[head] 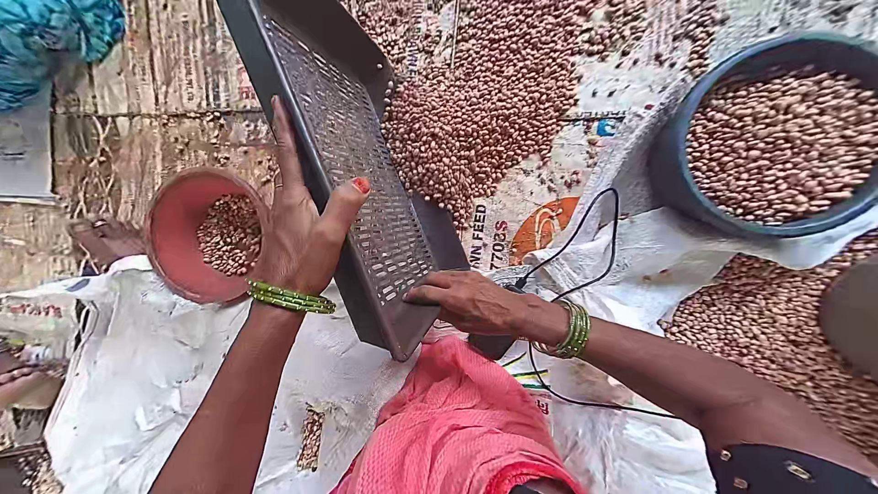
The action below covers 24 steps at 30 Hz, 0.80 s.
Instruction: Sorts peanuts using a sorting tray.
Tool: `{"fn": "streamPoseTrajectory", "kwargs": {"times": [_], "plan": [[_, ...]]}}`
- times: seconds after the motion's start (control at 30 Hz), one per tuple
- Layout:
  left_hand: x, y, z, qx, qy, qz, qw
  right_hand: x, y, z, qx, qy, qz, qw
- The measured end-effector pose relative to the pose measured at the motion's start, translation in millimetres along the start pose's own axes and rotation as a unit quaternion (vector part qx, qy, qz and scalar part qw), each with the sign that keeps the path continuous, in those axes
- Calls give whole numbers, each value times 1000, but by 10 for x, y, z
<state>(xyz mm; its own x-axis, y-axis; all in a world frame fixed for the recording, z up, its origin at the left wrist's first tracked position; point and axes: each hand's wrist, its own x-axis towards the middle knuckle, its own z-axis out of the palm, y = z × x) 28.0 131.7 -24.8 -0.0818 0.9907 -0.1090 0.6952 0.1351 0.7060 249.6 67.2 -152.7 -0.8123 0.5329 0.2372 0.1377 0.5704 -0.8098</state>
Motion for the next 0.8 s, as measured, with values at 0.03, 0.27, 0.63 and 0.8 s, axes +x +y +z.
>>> {"fn": "streamPoseTrajectory", "kwargs": {"times": [0.03,0.27,0.63,0.8], "plan": [[-16,22,-6,9,-2,-12,1000,18,-15,-92,54,-36,22,998],[-11,-4,124,-46,55,13,997,-424,1547,-1439,-63,419,376,824],[-54,86,424,-174,124,12,977,651,2363,-1307,-70,425,288,855],[-25,68,435,-215,134,12,967,1123,2015,-978,109,397,266,872]]}}
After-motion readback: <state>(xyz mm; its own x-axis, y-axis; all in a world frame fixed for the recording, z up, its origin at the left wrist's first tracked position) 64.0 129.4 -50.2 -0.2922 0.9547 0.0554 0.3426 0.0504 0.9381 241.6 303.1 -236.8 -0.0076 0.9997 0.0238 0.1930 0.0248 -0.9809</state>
